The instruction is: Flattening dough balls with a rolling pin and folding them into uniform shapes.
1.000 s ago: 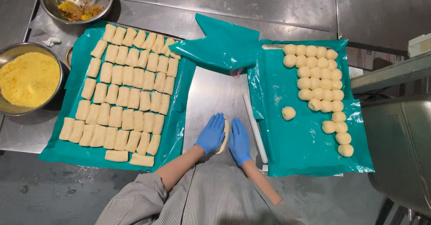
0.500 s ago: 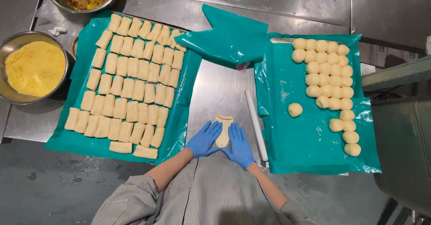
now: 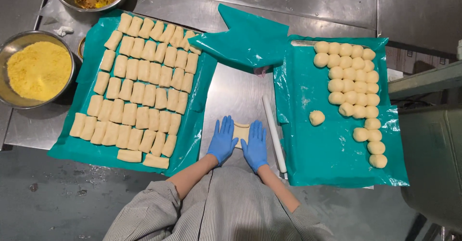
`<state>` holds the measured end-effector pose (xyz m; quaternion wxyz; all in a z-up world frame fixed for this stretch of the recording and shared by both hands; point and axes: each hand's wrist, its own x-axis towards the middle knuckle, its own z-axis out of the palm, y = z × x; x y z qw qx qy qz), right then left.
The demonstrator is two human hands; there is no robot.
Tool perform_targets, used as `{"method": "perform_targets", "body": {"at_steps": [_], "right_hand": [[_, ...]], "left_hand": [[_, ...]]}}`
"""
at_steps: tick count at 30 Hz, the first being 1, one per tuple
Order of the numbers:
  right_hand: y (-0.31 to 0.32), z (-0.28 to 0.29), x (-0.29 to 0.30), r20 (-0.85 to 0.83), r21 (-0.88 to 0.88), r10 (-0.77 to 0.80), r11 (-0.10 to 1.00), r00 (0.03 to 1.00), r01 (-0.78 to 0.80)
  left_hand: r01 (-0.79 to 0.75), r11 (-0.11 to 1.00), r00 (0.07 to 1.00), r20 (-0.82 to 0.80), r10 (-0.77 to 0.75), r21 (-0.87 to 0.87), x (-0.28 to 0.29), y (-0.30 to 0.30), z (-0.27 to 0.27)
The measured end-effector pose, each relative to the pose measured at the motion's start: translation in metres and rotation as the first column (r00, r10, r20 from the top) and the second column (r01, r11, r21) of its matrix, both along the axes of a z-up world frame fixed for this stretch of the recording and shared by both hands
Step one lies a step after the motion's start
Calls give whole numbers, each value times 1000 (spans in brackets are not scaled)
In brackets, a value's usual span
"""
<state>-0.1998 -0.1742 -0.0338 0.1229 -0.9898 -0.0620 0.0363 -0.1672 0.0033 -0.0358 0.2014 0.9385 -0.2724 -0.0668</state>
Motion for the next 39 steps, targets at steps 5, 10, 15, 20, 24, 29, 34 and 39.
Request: {"method": "perform_targets", "body": {"at_steps": [5,10,15,20,24,29,34,39], "right_hand": [[-6,6,-9,16,165,59,984,998,-61],[-3,11,14,-46,131,-44,990,998,49],[-13,18,36,4,174,29,984,1000,-29],[-9,23,11,32,258,133,956,991,-137],[-10,-5,-7,168,342,28,936,985,-85],[-9,10,9,178,314,-11,948,984,-46],[-12,18,21,218,276,-3,959,976,-59],[-14,23,10,247,322,55,937,968,-136]], "left_hand": [[30,1000,999,-16,-30,-6,2,2,19],[56,994,998,-35,-60,-98,20,-1,4],[-57,998,998,-13,57,-22,34,-5,14],[79,991,997,-5,-80,-107,19,14,16],[114,977,993,61,-105,-180,8,24,9],[87,977,994,88,-71,-193,22,19,9],[6,985,996,93,10,-173,34,16,-1],[50,979,998,49,-41,-199,24,20,6]]}}
